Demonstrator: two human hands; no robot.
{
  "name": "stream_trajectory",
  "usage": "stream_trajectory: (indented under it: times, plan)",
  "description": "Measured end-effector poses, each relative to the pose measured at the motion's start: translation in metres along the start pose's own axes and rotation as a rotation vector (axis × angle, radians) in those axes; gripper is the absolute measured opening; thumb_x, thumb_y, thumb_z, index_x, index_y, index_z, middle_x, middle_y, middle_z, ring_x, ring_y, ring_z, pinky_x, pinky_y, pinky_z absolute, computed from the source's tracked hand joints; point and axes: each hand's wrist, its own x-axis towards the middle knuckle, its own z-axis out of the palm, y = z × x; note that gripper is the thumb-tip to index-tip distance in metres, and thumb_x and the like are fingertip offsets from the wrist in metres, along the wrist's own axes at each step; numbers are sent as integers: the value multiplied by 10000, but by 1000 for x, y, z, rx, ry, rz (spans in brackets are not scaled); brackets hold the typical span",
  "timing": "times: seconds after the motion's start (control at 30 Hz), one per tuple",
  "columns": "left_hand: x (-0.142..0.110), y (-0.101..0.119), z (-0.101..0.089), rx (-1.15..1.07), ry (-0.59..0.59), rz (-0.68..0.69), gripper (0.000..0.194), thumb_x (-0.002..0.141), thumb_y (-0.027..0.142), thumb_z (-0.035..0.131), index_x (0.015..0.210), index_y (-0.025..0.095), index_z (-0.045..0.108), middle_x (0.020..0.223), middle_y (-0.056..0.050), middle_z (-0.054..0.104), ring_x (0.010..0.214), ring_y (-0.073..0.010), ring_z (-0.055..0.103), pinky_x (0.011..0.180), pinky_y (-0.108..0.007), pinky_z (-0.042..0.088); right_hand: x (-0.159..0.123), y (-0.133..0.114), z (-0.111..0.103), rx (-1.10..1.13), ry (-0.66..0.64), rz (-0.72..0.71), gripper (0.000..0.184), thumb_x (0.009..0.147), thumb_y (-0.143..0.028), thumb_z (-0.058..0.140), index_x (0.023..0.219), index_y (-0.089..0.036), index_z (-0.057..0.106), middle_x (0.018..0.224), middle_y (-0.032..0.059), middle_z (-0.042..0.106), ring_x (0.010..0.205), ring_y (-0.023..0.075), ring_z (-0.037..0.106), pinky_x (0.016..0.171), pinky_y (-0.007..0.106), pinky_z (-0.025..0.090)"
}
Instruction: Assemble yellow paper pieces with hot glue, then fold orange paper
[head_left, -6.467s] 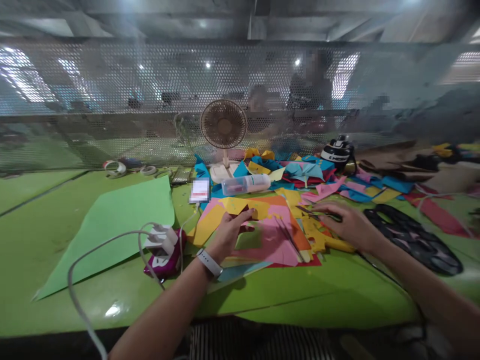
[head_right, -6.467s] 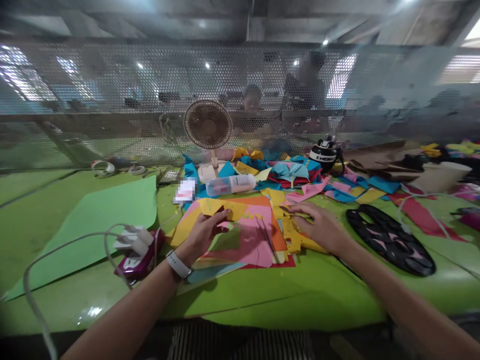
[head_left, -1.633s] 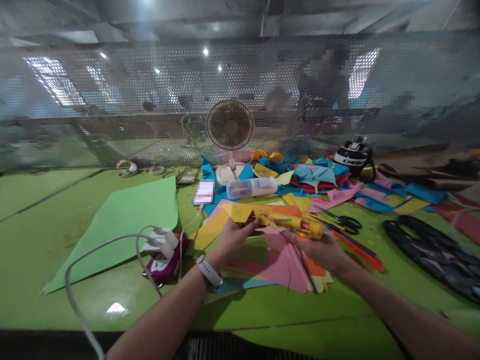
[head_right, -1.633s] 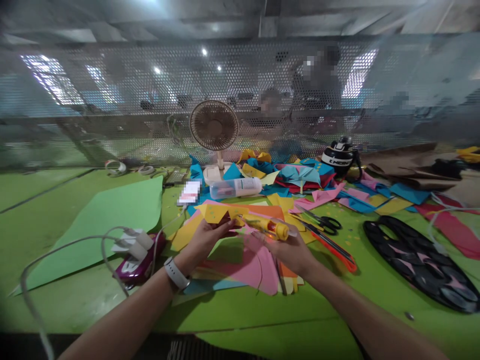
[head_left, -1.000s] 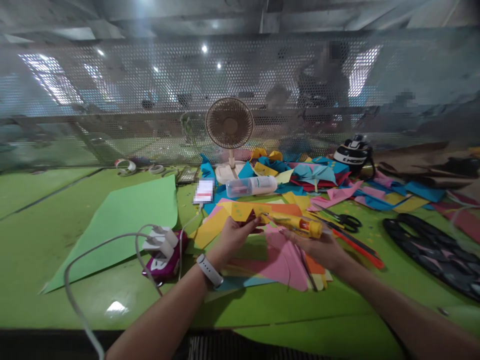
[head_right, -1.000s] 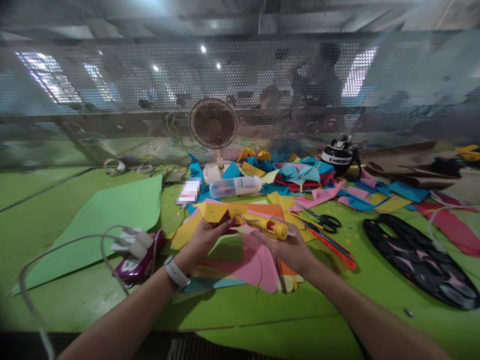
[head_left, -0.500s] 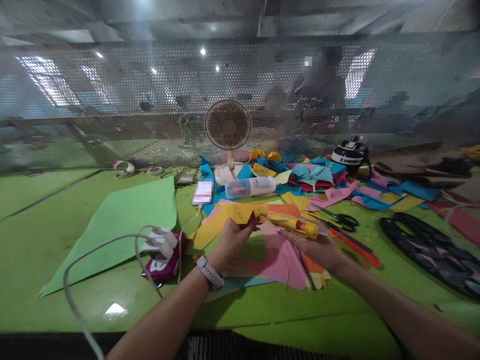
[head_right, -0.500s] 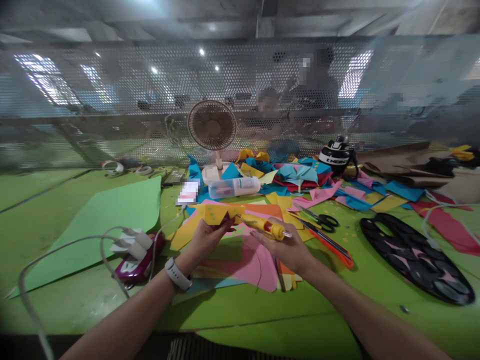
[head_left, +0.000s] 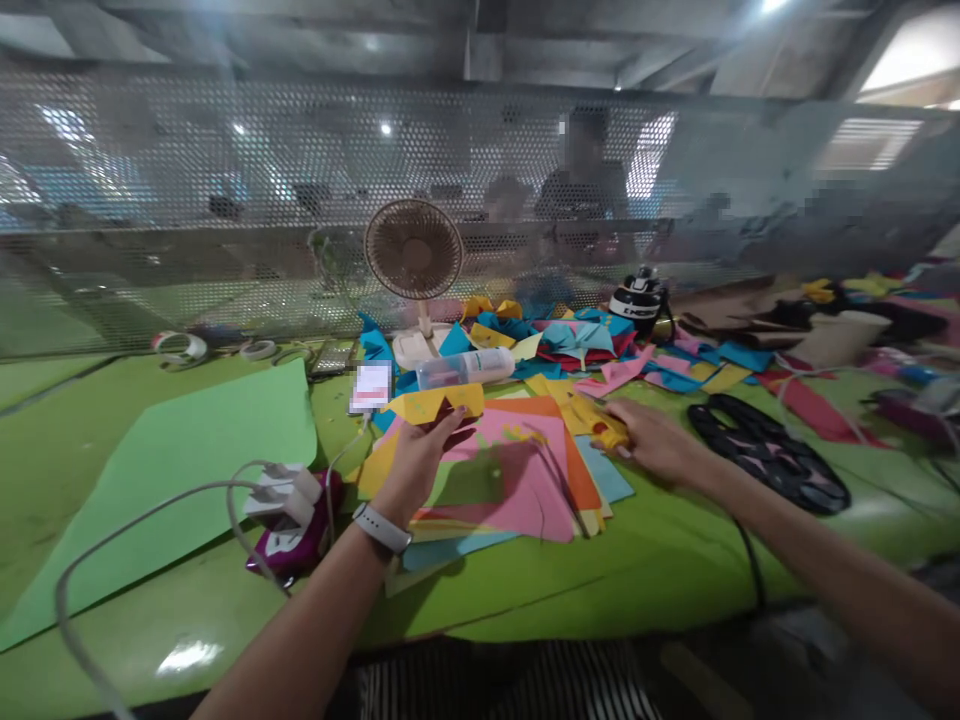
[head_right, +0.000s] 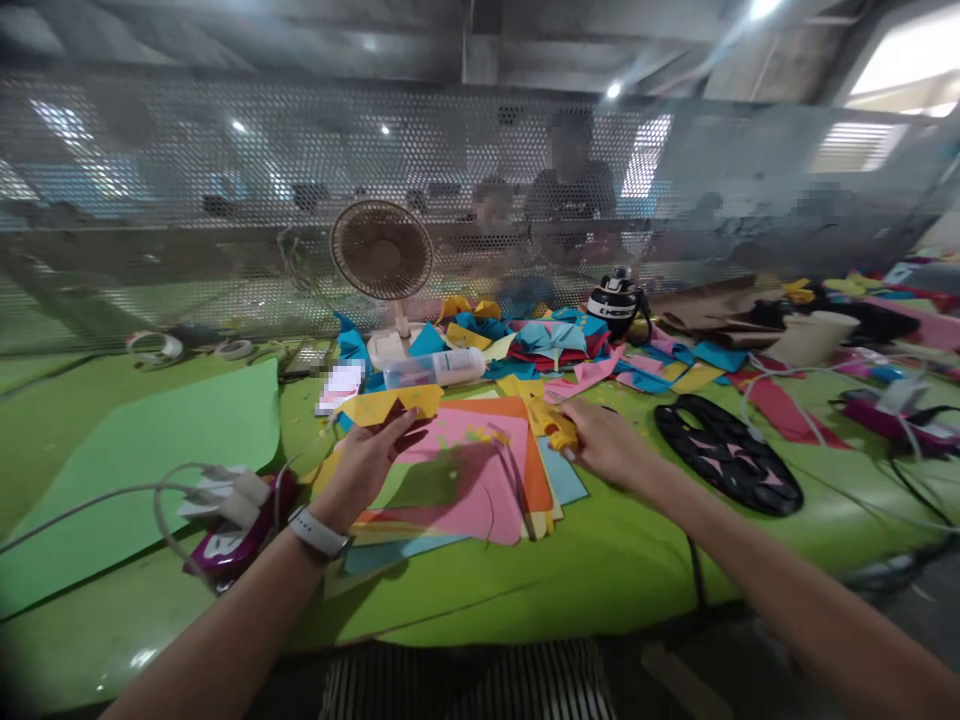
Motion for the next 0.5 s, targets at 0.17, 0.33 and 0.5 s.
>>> stream_trajectory:
  times: [0.17,0.33,0.5]
  plan:
    - [1,-1,1,-13,-13,-4,254,673,275,772,867,139,680,896,-64,718,829,-192,683,787,-325,533,-18,35,-13,-113,-252,-41,351,689,-275,611,1017,-150,628,1024,122,648,921,262,606,770,329,463]
    - [2,-3,0,-37,-25,24,256,690,264,761,901,144,682,913,-64,720,865,-199,680,840,-347,518,-21,-12,-31,-186,-188,-53,180,797,-288,503,880,-186,626,926,82,668,824,222,612,709,311,436]
    - [4,-5,-3,-39,-20,21,261,693,270,760,909,147,681,916,-65,719,847,-196,684,813,-338,521,-29,-80,9,-183,-412,-28,288,776,-362,542,983,-170,602,768,72,685,651,217,613,560,280,372]
